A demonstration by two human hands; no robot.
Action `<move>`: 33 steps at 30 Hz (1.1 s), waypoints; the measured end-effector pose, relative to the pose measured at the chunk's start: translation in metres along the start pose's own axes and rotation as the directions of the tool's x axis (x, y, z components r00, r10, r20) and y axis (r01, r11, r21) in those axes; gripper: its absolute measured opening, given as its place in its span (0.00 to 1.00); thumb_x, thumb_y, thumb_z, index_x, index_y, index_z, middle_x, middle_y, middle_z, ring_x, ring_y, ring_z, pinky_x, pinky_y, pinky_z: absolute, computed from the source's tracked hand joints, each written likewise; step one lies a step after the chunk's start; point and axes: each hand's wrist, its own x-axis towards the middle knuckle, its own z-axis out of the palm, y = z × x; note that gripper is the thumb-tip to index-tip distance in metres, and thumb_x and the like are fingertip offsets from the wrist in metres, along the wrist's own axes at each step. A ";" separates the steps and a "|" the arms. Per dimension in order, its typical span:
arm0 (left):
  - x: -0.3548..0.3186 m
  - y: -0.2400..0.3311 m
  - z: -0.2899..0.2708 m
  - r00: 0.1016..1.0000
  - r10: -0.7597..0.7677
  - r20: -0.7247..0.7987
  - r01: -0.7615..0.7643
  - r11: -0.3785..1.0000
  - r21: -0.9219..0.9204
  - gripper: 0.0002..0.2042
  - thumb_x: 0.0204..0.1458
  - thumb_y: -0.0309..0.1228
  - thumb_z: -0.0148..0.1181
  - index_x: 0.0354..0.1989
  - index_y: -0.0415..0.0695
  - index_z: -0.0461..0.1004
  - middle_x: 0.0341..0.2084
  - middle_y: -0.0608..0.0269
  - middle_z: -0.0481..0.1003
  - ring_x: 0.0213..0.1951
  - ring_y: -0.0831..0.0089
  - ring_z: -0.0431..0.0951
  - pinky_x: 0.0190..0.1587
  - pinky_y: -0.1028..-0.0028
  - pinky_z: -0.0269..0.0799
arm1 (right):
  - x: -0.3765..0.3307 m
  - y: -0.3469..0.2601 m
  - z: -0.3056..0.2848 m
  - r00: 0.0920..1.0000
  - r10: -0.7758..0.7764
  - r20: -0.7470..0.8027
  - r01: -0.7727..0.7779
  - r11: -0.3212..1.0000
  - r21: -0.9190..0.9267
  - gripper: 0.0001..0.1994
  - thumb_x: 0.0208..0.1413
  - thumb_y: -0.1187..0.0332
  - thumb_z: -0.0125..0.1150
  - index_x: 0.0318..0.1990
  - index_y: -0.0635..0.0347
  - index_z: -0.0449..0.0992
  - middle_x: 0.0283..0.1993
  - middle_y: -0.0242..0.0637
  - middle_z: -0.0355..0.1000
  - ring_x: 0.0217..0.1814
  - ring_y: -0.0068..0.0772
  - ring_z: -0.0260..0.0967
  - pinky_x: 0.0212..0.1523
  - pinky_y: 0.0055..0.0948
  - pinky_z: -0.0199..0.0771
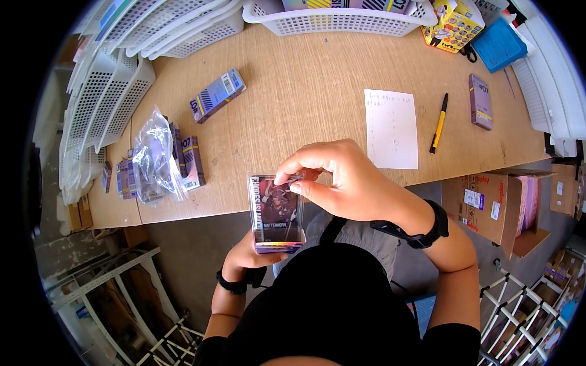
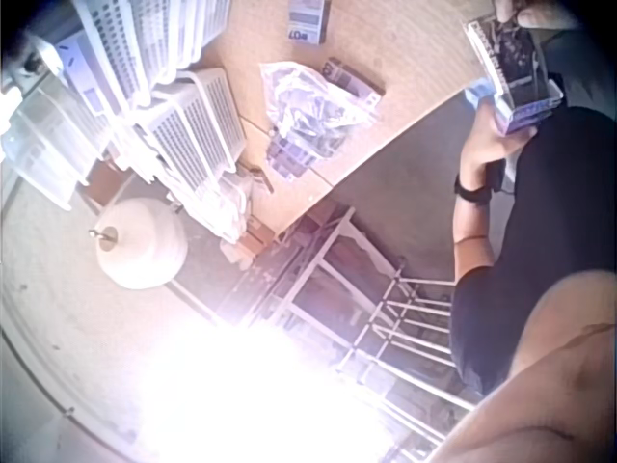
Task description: The person writes on a notepad with a yellow pen, then picks up several small cassette tape boxes from a table. They open the boxes to reveal the tapes inside, close them, and place them in a neat stack on the table.
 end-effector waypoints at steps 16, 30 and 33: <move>0.002 0.005 0.002 1.000 0.003 -0.003 -0.003 1.000 -0.020 0.24 0.38 0.17 0.63 0.49 0.40 0.72 0.42 0.60 0.76 0.45 0.72 0.75 0.51 0.72 0.67 | 0.000 0.002 0.000 1.000 0.009 0.002 -0.009 1.000 0.030 0.08 0.49 0.81 0.59 0.37 0.64 0.77 0.37 0.37 0.76 0.37 0.25 0.72 0.36 0.23 0.72; 0.003 -0.004 0.004 0.998 -0.040 0.056 0.052 0.974 -0.222 0.28 0.39 0.18 0.62 0.53 0.38 0.67 0.42 0.61 0.75 0.46 0.71 0.73 0.53 0.71 0.65 | -0.007 0.003 0.011 0.977 -0.156 -0.148 0.138 0.982 -0.127 0.07 0.52 0.78 0.59 0.39 0.64 0.74 0.36 0.37 0.74 0.36 0.25 0.71 0.36 0.23 0.73; 0.002 -0.009 0.002 0.994 -0.078 0.082 0.104 0.914 -0.393 0.25 0.42 0.18 0.63 0.52 0.39 0.67 0.39 0.58 0.75 0.40 0.71 0.75 0.38 0.74 0.73 | -0.016 0.005 0.024 0.960 -0.269 -0.077 0.238 0.931 -0.277 0.08 0.50 0.77 0.61 0.39 0.60 0.75 0.36 0.35 0.75 0.36 0.31 0.72 0.38 0.26 0.71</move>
